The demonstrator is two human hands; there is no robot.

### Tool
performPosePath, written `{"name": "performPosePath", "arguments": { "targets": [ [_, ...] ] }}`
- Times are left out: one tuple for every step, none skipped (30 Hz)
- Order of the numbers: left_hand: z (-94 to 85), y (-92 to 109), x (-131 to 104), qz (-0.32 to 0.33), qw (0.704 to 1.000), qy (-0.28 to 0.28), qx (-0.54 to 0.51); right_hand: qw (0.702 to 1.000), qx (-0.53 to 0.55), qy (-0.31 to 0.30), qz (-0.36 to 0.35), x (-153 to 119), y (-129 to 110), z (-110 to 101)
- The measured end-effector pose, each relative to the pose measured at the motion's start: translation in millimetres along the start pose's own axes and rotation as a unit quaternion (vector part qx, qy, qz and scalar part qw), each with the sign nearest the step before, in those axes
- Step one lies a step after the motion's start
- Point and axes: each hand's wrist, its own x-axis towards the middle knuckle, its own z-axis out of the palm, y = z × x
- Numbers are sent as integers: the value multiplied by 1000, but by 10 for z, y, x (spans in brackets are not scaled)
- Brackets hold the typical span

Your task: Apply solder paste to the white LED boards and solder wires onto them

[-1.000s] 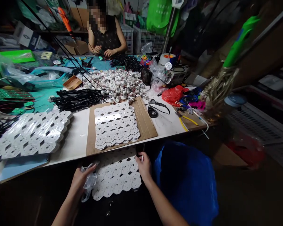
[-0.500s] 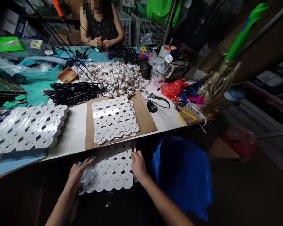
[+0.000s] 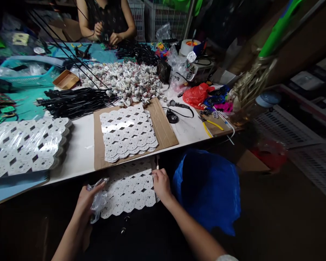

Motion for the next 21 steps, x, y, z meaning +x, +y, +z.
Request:
{"name": "performPosePath", "arguments": {
  "targets": [
    [6, -5, -4, -4, 1000, 3, 5, 1000, 2, 3, 2, -12, 1, -12],
    [11, -12, -8, -4, 1000, 7, 13, 1000, 6, 5, 4, -22, 0, -23],
    [14, -19, -15, -1, 1000, 10, 24, 1000, 11, 6, 7, -30, -3, -33],
    [16, -24, -27, 8, 999, 16, 37, 1000, 18, 6, 11, -35, -6, -40],
    [19, -24, -43, 19, 998, 21, 54, 999, 28, 7, 17, -37, -10, -45],
    [22, -18, -66, 32, 997, 26, 73, 999, 40, 8, 25, -38, -12, -48],
    [25, -8, -93, 44, 994, 29, 91, 998, 54, 9, 35, -36, -12, -50],
    [30, 7, -123, 55, 992, 30, 105, 997, 69, 11, 45, -32, -12, -52],
    [35, 23, -152, 64, 991, 28, 113, 995, 86, 10, 57, -27, -11, -53],
    [40, 38, -178, 69, 991, 26, 114, 992, 105, 6, 69, -22, -13, -55],
    [45, 52, -198, 71, 991, 24, 111, 989, 128, -3, 80, -17, -17, -57],
    [48, 61, -212, 70, 992, 24, 106, 984, 153, -18, 91, -14, -25, -58],
    [50, 67, -219, 67, 992, 24, 103, 978, 180, -36, 100, -14, -38, -58],
    [52, 68, -221, 62, 993, 26, 101, 971, 207, -55, 108, -17, -55, -54],
    [53, 66, -220, 59, 993, 28, 96, 963, 232, -73, 114, -24, -74, -47],
    [53, 62, -217, 57, 994, 29, 87, 956, 254, -87, 119, -35, -94, -34],
    [54, 56, -214, 55, 995, 29, 73, 949, 273, -99, 123, -47, -113, -17],
    [54, 50, -211, 54, 997, 28, 55, 943, 290, -108, 125, -60, -129, 6],
    [53, 43, -209, 53, 998, 27, 38, 937, 305, -116, 126, -71, -140, 31],
    [51, 35, -207, 52, 998, 28, 23, 932, 316, -123, 125, -79, -146, 56],
    [46, 26, -204, 50, 998, 30, 14, 928, 326, -129, 125, -83, -148, 77]
  ]
}}
